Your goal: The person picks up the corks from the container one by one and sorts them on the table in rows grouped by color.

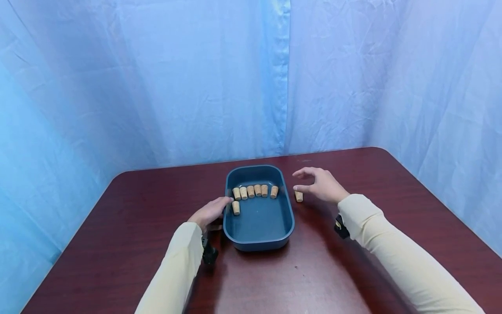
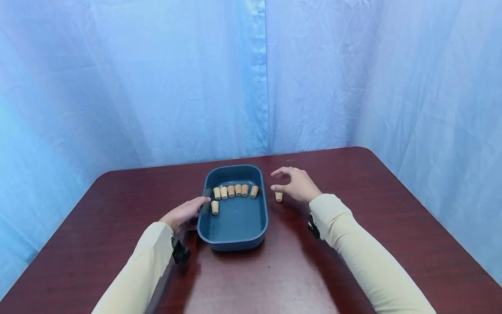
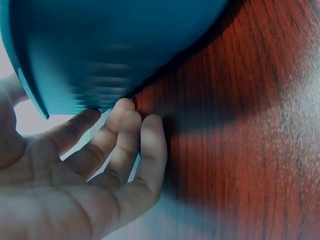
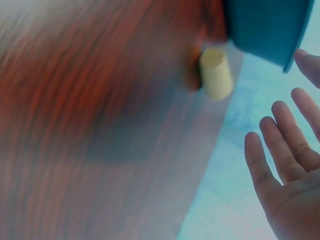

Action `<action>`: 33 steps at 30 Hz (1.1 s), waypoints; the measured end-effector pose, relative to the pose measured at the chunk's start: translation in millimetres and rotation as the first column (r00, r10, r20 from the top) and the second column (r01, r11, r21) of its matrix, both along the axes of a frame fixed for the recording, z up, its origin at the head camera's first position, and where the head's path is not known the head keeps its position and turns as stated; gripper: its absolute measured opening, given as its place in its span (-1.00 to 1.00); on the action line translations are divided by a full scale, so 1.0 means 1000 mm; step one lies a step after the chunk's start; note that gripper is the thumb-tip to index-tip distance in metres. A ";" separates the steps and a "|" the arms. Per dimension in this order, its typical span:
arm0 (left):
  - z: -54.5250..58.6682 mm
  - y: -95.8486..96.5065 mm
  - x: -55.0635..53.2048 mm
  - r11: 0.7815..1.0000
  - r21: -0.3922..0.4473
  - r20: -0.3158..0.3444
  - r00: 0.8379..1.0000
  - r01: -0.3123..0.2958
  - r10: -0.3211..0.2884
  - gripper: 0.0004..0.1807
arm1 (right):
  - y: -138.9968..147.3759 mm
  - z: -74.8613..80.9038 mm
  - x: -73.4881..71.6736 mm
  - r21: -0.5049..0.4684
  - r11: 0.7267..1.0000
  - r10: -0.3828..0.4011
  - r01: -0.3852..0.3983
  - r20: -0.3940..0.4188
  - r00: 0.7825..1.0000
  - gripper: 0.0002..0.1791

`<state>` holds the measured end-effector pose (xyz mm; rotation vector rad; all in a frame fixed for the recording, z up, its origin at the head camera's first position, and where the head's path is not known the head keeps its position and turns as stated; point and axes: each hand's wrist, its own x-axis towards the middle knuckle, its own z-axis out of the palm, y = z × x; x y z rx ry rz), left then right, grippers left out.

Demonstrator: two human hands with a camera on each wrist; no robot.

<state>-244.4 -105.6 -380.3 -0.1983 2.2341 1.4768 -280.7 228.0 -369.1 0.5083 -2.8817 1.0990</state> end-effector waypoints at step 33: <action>0.000 0.000 0.000 1.000 0.021 0.004 1.000 0.003 -0.003 -0.36 | -0.060 0.041 0.016 -0.249 0.964 0.122 -0.091 0.112 0.986 -0.49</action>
